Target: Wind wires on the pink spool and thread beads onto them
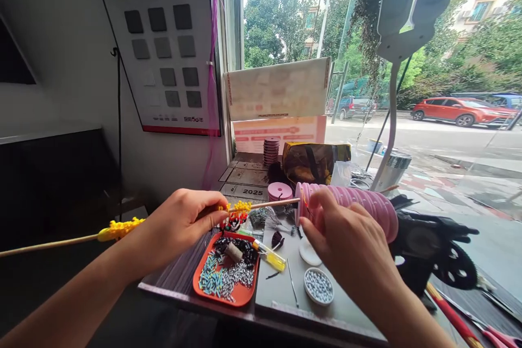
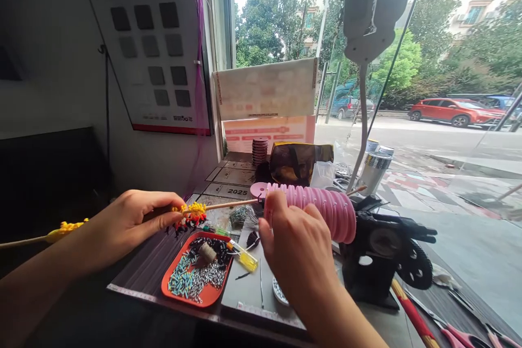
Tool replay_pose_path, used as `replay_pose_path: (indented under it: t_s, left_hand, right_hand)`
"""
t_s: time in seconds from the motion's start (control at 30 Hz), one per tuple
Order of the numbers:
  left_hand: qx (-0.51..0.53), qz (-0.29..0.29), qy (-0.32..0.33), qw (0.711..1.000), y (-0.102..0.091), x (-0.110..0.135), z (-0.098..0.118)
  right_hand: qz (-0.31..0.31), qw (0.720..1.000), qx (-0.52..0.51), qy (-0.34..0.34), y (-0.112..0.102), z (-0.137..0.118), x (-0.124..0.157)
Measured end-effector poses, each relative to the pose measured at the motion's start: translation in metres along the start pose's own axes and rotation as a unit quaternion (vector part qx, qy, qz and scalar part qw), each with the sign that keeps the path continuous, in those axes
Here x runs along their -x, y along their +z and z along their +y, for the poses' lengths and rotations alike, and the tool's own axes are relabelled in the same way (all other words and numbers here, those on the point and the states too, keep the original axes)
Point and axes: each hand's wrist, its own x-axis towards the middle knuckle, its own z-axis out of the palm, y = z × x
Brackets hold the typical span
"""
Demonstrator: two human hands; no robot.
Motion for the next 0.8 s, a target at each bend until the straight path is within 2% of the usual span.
replay_pose_path:
  t_s: [0.03,0.1,0.17,0.2,0.27,0.3,0.37,0.43,0.53,0.6,0.67,0.73,0.8]
  left_hand:
    - [-0.002,-0.007,0.002,1.000,0.000,-0.001,0.002]
    - [-0.008,-0.029,0.002,1.000,0.001,-0.003,0.007]
    - [-0.004,-0.034,0.009,0.999,0.002,-0.005,0.013]
    - [-0.003,-0.038,0.012,0.999,0.002,-0.005,0.015]
    - [-0.001,-0.048,0.013,0.999,0.003,-0.006,0.019]
    - [-0.001,-0.051,0.012,0.999,0.003,-0.005,0.020]
    - [0.001,-0.053,0.009,0.999,0.002,-0.004,0.019]
    - [0.001,-0.050,0.004,0.999,0.001,-0.003,0.016]
    - [0.005,-0.046,-0.009,0.999,-0.001,0.000,0.010]
    - [0.011,-0.047,-0.018,0.999,-0.002,0.001,0.006]
    - [0.011,-0.046,-0.024,0.999,-0.002,0.002,0.003]
    - [0.006,-0.044,-0.022,0.999,-0.002,0.001,0.002]
    - [0.002,-0.040,-0.016,0.999,-0.002,0.000,0.001]
  right_hand:
    - [-0.003,0.998,-0.055,-0.008,0.002,-0.004,0.006]
    - [-0.075,0.974,-0.215,0.009,0.011,-0.014,0.014]
    - [-0.161,0.909,-0.382,0.048,0.023,-0.023,0.014]
    - [-0.183,0.873,-0.446,0.067,0.030,-0.026,0.011]
    - [-0.181,0.820,-0.536,0.089,0.042,-0.032,0.006]
    - [-0.171,0.804,-0.562,0.094,0.046,-0.034,0.004]
    - [-0.139,0.793,-0.583,0.105,0.050,-0.035,0.004]
    - [-0.098,0.810,-0.566,0.119,0.047,-0.032,0.009]
    - [-0.035,0.870,-0.478,0.116,0.034,-0.017,0.017]
    - [0.021,0.928,-0.362,0.085,0.021,-0.003,0.017]
    - [0.078,0.975,-0.200,0.054,0.009,0.011,0.011]
    - [0.092,0.994,-0.041,0.034,0.001,0.021,0.001]
    - [0.063,0.996,0.060,0.023,-0.002,0.025,-0.009]
